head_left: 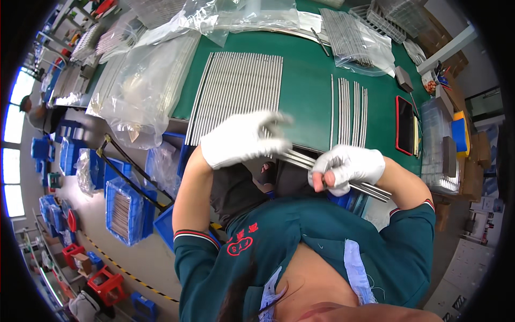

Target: Inspecting and sorting long thin metal rods at a manufacturing workbench.

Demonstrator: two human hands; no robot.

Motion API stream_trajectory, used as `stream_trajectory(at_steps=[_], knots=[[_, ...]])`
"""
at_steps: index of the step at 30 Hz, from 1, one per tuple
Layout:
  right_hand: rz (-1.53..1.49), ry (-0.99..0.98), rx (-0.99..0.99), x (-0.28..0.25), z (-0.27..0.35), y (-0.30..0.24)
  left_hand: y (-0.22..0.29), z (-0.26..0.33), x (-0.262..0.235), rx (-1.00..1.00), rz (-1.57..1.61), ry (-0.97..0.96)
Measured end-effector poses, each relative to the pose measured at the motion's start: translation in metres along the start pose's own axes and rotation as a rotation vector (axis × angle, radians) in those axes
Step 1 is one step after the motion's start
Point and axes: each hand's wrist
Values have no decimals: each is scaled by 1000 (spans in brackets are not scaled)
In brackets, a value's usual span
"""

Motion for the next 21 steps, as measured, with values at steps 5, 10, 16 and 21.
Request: stream_trajectory(at_steps=[5, 10, 16, 21], knots=[[32, 483, -383, -19, -14, -12, -7, -6, 24, 6, 259, 534], [-244, 621, -593, -57, -51, -5, 17, -28, 100, -142, 591, 47], [-28, 601, -340, -83, -34, 3, 13, -42, 119, -377, 1287, -83], [872, 823, -466, -87, -1, -24, 4, -37, 123, -483, 1209, -2]])
Point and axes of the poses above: each hand's wrist, its own z-axis away from the middle knuckle, its own x-axis out of the palm, y = z × x, and after that the axes turned 5 degrees about -z, right-handed
